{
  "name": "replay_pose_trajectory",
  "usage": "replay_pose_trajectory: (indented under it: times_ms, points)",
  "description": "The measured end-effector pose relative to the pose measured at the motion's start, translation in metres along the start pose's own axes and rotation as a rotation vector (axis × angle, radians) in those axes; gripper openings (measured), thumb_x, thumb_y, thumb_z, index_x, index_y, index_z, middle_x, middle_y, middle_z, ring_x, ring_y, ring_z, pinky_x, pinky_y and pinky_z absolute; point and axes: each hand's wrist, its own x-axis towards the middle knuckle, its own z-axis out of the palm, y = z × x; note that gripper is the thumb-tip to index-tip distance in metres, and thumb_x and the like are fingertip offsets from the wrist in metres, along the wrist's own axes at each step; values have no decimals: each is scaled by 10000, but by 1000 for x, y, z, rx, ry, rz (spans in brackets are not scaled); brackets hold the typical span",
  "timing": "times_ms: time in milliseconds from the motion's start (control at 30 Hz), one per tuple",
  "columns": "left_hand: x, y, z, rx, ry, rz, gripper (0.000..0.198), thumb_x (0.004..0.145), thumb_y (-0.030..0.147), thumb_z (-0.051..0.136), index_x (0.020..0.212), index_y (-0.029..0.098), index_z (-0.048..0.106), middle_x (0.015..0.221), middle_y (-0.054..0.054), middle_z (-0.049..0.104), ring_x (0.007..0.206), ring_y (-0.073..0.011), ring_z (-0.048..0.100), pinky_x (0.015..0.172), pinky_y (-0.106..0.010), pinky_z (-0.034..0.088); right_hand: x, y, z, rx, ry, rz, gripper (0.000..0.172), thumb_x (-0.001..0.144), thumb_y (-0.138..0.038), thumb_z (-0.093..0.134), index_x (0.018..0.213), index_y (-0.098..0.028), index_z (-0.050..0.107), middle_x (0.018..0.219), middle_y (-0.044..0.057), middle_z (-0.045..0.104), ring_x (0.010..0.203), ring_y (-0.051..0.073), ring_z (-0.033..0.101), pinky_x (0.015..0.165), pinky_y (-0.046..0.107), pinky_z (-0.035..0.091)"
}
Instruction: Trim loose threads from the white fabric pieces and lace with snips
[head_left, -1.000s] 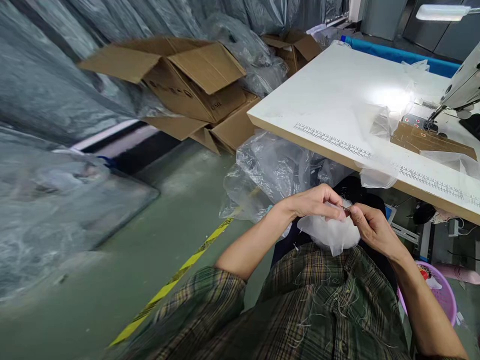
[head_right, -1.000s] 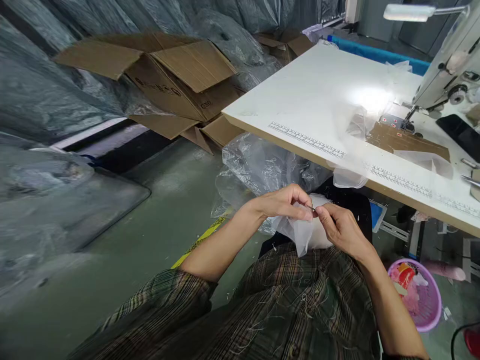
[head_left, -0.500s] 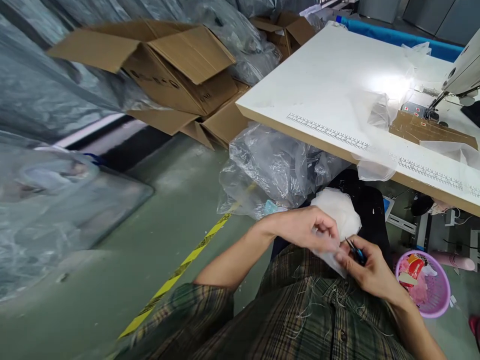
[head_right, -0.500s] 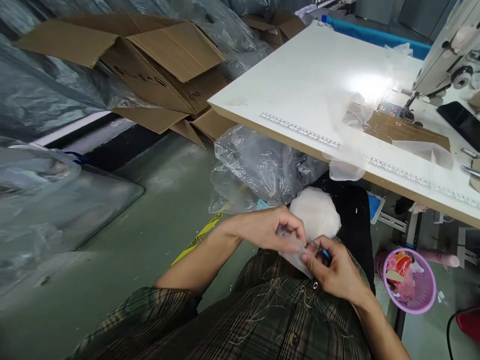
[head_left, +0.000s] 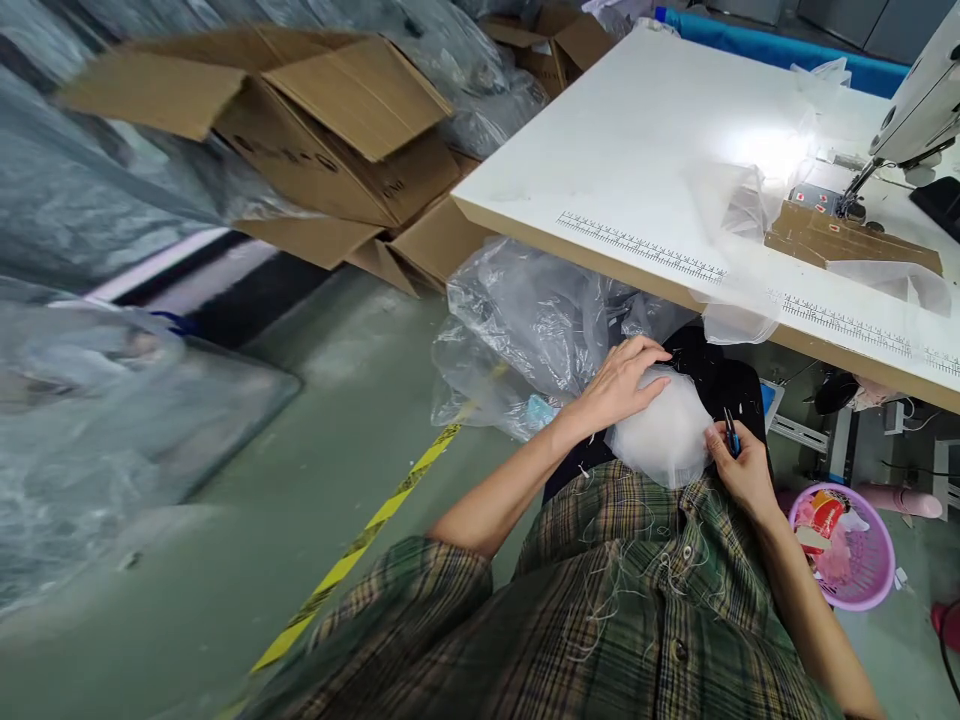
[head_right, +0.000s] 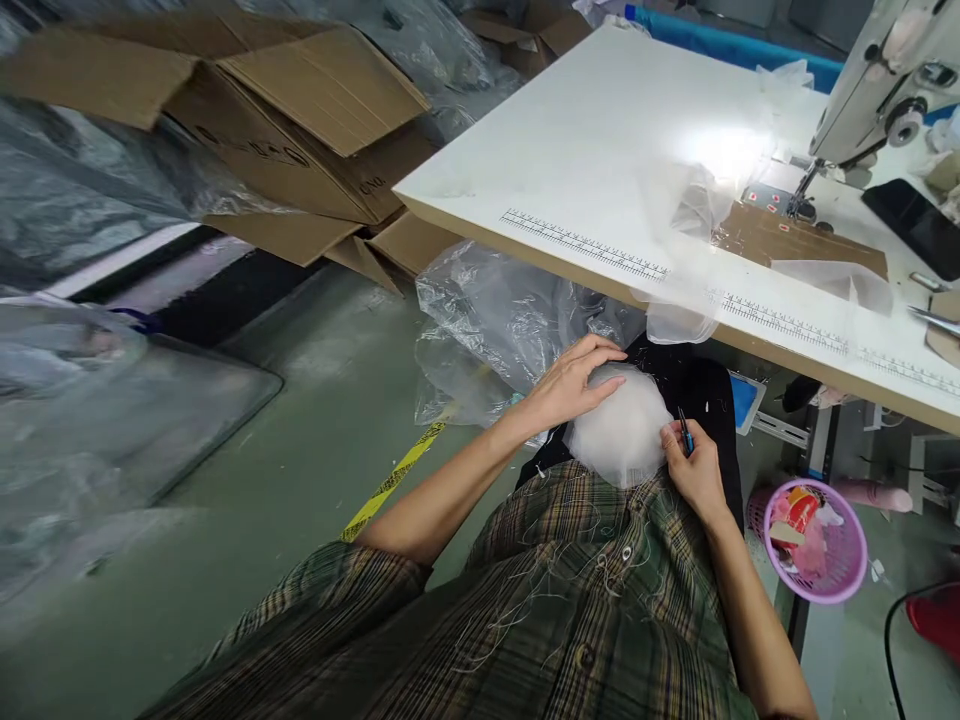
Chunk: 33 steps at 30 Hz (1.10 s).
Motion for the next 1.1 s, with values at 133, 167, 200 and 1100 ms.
replay_pose_trajectory:
  times_ms: [133, 167, 200, 1100]
  points:
    - [-16, 10, 20, 2, 143, 195, 239, 960, 317, 505, 1086, 172, 647, 1097, -99, 664, 1030, -214, 633, 918, -403, 499, -2, 3, 2, 0, -18, -1, 458, 725, -655, 634, 739, -199, 589, 609, -15, 567, 539, 133, 466, 513, 266, 397]
    - [-20, 13, 24, -9, 121, 261, 287, 950, 374, 527, 1102, 162, 645, 1103, -109, 666, 1031, -224, 631, 922, -411, 496, -3, 3, 2, -14, -14, -10, 460, 733, -655, 628, 739, -196, 595, 613, -12, 572, 539, 132, 467, 512, 266, 399]
    - [-24, 15, 30, -12, 72, 327, 373, 920, 443, 566, 1137, 149, 637, 1135, -127, 661, 1053, -246, 623, 938, -431, 488, -2, 3, 1, -35, 6, -22, 461, 742, -653, 622, 750, -192, 605, 622, -8, 580, 538, 131, 469, 512, 266, 402]
    - [36, 45, 10, -420, 445, -127, 448, 759, 584, 708, 885, 163, 622, 825, -67, 669, 773, -197, 639, 733, -340, 526, 26, -70, 13, 16, 459, -484, 273, 809, -414, 586, 641, -203, 546, 550, -43, 479, 514, 110, 422, 509, 245, 353]
